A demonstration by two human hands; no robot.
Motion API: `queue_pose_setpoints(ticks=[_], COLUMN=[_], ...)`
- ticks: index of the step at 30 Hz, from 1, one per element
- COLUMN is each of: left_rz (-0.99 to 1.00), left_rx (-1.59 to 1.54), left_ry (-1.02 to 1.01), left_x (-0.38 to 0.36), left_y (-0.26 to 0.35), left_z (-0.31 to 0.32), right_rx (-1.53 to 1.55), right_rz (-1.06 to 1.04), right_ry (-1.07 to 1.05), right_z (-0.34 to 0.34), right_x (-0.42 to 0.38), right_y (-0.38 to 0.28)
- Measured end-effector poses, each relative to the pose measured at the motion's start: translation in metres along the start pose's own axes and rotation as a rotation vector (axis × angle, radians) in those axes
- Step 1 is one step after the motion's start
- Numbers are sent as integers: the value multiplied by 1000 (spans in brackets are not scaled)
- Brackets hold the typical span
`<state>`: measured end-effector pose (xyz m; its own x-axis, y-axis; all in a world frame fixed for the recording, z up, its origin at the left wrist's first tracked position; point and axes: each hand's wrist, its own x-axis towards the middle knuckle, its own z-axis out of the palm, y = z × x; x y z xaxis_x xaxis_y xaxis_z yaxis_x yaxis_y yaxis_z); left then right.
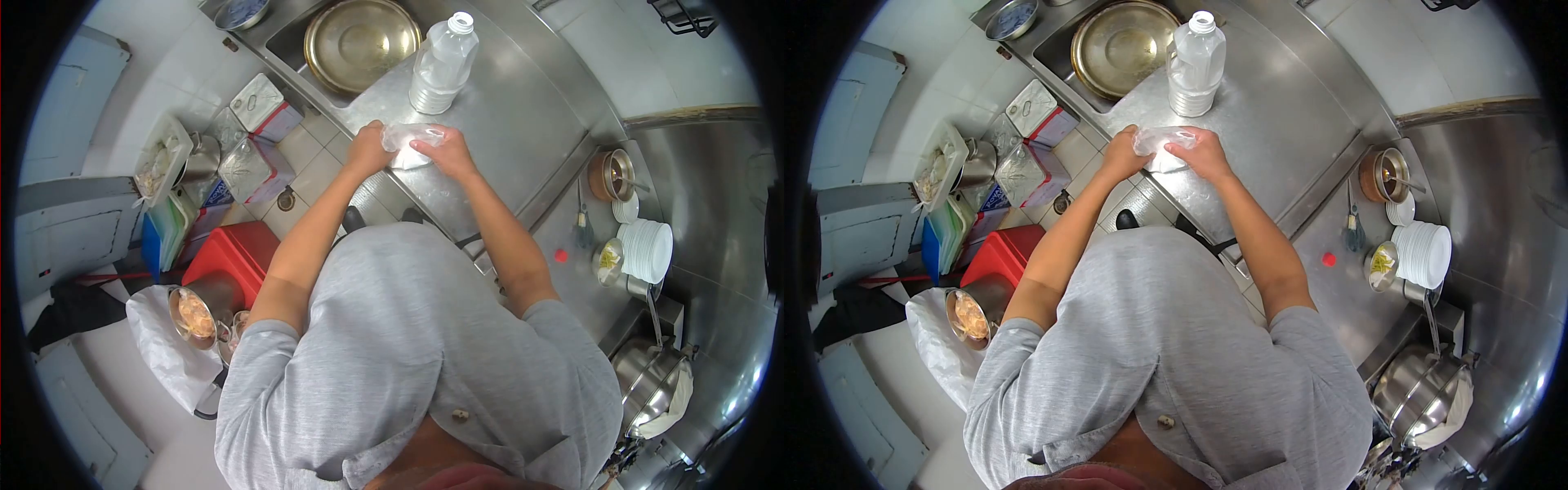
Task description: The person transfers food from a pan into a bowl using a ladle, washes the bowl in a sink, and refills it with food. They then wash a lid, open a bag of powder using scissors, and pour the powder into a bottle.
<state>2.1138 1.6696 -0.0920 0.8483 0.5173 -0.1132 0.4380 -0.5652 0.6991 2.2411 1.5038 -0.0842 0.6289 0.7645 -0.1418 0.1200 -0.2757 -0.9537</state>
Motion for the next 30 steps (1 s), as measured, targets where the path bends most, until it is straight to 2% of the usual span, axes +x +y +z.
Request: queue_pose_setpoints(ticks=[3, 6, 12, 15, 18, 21, 23, 25, 30], left_rz=[15, 146, 244, 152, 480, 294, 252, 219, 204], left_rx=[23, 71, 8, 47, -43, -63, -85, -101, -162], left_ry=[81, -1, 7, -138, 178, -33, 1, 3, -105], left_x=[8, 18, 17, 7, 7, 26, 27, 29, 16], left_y=[-11, -25, -38, -1, 25, 21, 16, 14, 29], left_z=[13, 17, 13, -17, -18, 2, 12, 13, -3], right_rx=[-14, -37, 4, -19, -8, 18, -49, 15, 128], right_rz=[2, 21, -1, 2, -28, -6, 19, -14, 54], right_ry=[5, 7, 0, 3, -2, 1, 2, 45, 16], right_z=[-1, -2, -2, -5, -3, -4, -6, -4, -7], right_x=[-3, -2, -1, -3, -3, -3, -4, -6, -17], right_y=[-4, -6, 6, -2, 10, 16, 15, 15, -1])
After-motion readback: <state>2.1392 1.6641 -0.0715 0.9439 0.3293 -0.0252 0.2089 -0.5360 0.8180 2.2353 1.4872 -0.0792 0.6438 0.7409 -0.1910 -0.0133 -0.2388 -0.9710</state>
